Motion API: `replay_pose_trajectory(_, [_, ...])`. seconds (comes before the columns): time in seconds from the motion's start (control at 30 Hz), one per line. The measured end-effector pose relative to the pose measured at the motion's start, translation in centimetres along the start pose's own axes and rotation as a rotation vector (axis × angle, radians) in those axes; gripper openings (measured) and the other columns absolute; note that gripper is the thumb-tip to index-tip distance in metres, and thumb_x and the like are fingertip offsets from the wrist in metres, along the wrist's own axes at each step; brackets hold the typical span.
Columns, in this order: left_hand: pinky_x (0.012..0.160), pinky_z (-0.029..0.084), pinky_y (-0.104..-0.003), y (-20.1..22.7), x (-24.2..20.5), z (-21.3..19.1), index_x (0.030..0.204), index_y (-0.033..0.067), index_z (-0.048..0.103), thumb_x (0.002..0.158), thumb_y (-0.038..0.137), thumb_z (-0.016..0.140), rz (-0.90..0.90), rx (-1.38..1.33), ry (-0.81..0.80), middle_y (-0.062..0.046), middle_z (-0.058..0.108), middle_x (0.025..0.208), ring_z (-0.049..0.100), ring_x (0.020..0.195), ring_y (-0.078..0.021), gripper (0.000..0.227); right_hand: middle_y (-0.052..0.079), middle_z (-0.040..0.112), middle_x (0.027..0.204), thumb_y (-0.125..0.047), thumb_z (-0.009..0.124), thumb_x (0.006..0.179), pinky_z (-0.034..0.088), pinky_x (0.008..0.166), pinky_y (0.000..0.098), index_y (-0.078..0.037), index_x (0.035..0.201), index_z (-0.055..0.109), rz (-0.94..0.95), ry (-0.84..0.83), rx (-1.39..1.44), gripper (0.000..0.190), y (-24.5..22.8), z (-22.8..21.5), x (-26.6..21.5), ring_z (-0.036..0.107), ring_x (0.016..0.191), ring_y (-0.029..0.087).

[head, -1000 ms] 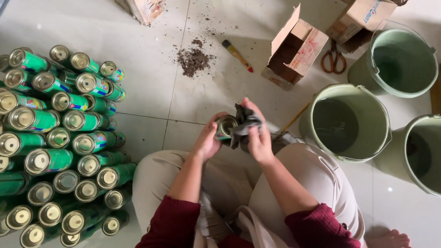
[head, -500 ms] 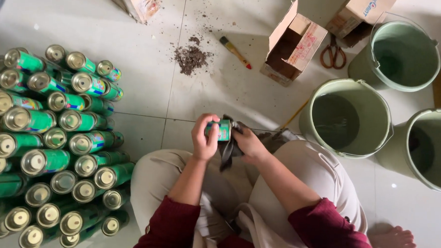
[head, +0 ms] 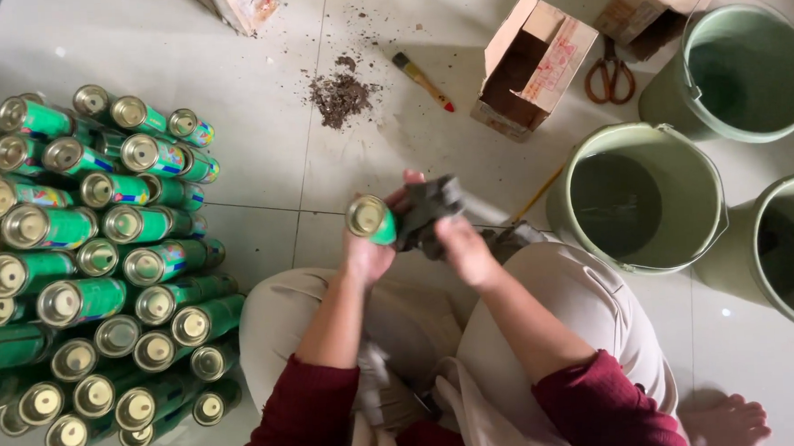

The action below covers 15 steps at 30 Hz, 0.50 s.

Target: The person sits on the floor and wipes the tops and sides of green metal cans with a cloth. They handle the cans one at a time, wiping them thoroughly before placing them back into a large stack. The person also rinses the cloth in a bucket of water during the process.

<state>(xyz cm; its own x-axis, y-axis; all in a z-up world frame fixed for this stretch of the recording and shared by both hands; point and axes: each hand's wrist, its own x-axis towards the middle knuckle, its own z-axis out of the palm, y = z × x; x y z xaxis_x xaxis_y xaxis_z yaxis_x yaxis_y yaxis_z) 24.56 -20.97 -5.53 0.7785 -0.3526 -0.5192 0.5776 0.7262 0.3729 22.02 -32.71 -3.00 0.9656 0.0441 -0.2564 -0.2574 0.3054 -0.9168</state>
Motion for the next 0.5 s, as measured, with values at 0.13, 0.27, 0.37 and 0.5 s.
replay_pose_trajectory(0.13, [0.089, 0.041, -0.033, -3.2, 2.5, -4.9, 0.119, -0.0016, 0.048, 0.093, 0.035, 0.031, 0.042, 0.049, -0.038, -0.015, 0.058, 0.107, 0.054, 0.098, -0.027, 0.048, 0.015, 0.031, 0.137, -0.047, 0.034, 0.088, -0.013, 0.101, 0.0395, 0.003, 0.134, 0.022, -0.775, -0.272, -0.574, 0.069, 4.4, -0.8, 0.8, 0.013, 0.131, 0.022])
replay_pose_trajectory(0.27, [0.098, 0.029, -0.035, -5.6, 6.0, -9.5, 0.138, 0.0111, 0.009, 0.096, 0.036, 0.015, 0.356, 0.436, -0.239, -0.009, 0.05, 0.117, 0.044, 0.109, -0.017, 0.049, 0.011, 0.05, 0.069, -0.016, 0.058, 0.074, 0.04, 0.065, 0.0374, 0.001, 0.081, 0.056, -0.49, 0.047, -0.398, 0.018, 4.6, -0.3, 1.3, 0.049, 0.067, 0.022])
replay_pose_trajectory(0.37, [0.092, 0.034, -0.036, -4.6, 5.3, -8.3, 0.137, 0.0104, 0.008, 0.093, 0.043, 0.025, 0.449, 0.721, -0.193, -0.012, 0.044, 0.117, 0.043, 0.107, -0.0212, 0.057, 0.014, 0.051, 0.075, -0.037, 0.052, 0.075, 0.042, 0.062, 0.0344, -0.001, 0.083, 0.056, 0.064, 0.444, -0.238, 0.037, 4.1, 0.0, 2.3, 0.049, 0.069, 0.021])
replay_pose_trajectory(0.5, [0.091, 0.036, -0.032, -2.5, 1.6, -4.1, 0.127, 0.016, 0.041, 0.082, 0.041, 0.055, 0.438, 1.087, -0.177, -0.01, 0.044, 0.12, 0.04, 0.116, -0.022, 0.054, 0.021, 0.055, 0.091, -0.065, 0.053, 0.072, 0.043, 0.072, 0.0355, 0.003, 0.095, 0.052, 0.388, 0.599, -0.257, 0.071, 4.2, -1.7, 3.6, 0.054, 0.083, 0.027])
